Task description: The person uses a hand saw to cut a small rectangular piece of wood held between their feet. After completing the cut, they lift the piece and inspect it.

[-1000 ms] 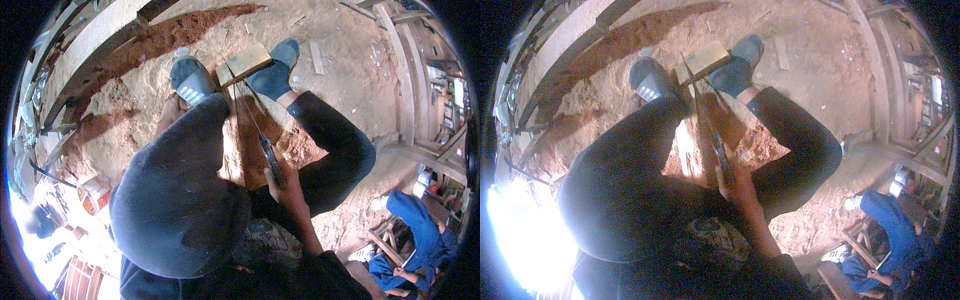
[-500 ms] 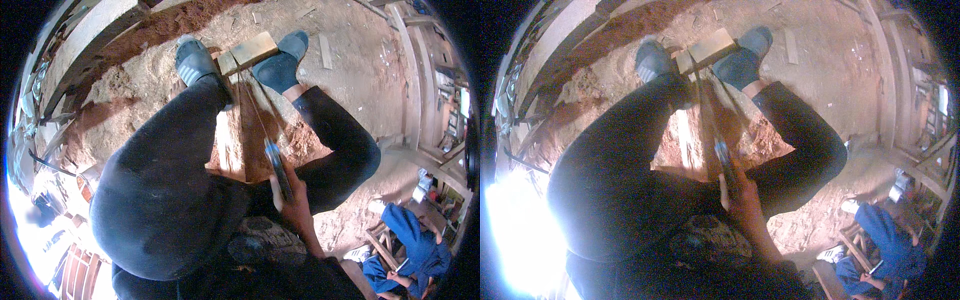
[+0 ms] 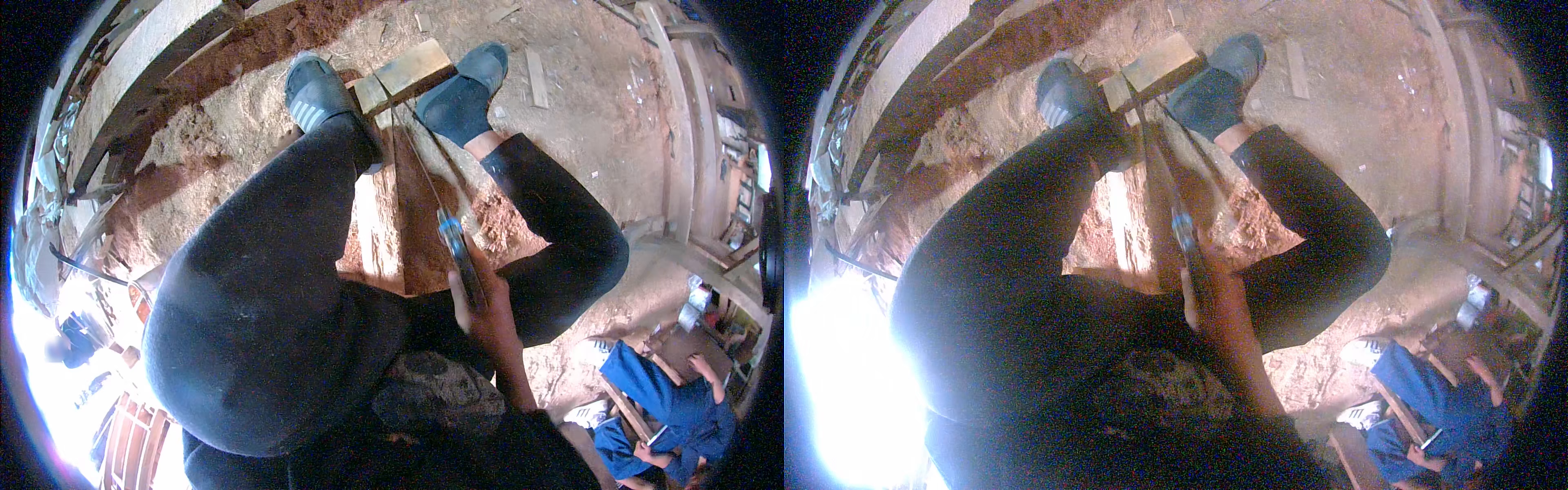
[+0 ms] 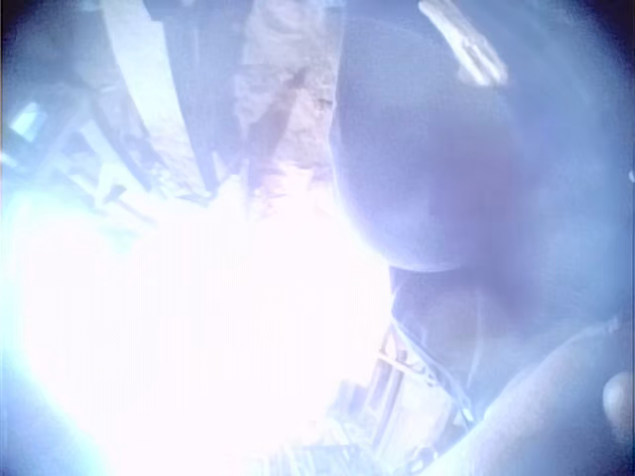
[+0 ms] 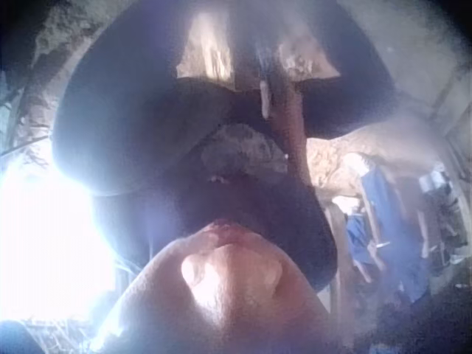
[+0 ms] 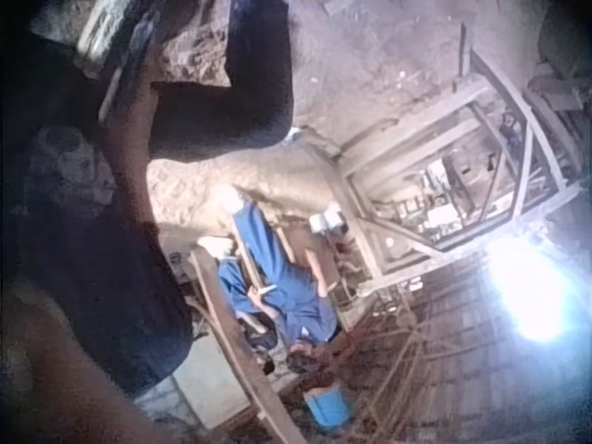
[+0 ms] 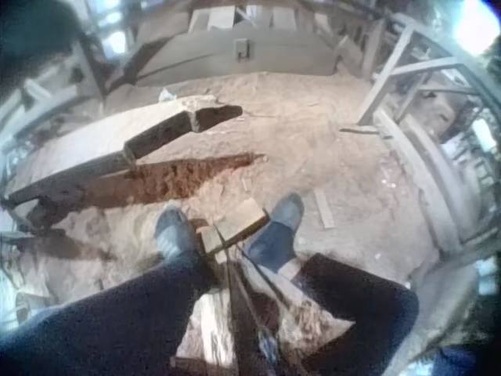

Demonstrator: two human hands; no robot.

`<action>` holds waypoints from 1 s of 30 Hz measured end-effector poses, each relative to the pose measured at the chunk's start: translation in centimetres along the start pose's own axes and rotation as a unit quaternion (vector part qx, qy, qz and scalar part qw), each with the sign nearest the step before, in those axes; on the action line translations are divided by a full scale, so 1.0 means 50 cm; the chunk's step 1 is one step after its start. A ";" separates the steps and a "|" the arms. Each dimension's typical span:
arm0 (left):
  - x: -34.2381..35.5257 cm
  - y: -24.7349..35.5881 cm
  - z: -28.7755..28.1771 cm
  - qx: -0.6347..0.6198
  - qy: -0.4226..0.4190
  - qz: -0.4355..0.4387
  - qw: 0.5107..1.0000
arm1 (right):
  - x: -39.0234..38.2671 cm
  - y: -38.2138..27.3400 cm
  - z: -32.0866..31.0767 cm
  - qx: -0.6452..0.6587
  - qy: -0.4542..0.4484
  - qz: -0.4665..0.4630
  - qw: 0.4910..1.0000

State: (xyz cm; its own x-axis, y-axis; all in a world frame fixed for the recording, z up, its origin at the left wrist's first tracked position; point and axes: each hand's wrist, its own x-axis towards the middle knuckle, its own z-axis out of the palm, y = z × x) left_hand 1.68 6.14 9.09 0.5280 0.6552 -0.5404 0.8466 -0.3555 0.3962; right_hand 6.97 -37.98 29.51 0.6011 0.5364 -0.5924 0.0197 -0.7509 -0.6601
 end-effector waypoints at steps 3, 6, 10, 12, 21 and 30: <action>-0.025 0.068 -0.043 0.148 -0.023 0.038 0.988 | -0.061 -0.025 -0.023 0.022 0.016 0.026 0.999; -0.056 0.162 -0.078 0.264 0.158 0.170 0.936 | -0.052 -0.032 -0.019 0.013 0.011 -0.045 0.999; 0.001 0.307 -0.004 0.367 -0.012 0.218 0.904 | 0.016 -0.006 -0.003 -0.048 0.029 -0.070 0.996; 0.040 0.272 0.039 0.410 -0.010 0.227 0.883 | -0.025 -0.034 -0.014 -0.009 0.006 -0.005 1.000; 0.023 0.266 0.104 0.408 0.070 0.274 0.868 | 0.005 -0.030 0.005 -0.001 0.018 -0.057 0.998; 0.031 0.242 0.085 0.381 0.034 0.272 0.883 | -0.072 -0.138 -0.043 -0.043 -0.134 0.071 0.988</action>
State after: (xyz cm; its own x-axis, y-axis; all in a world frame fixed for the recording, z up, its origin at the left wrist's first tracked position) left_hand 13.05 0.04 9.89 0.8874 0.2784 -0.3674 0.2822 -0.9583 -0.0448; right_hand 6.40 -35.57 37.20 0.3706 0.4980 -0.7840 0.0256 -0.8493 -0.5273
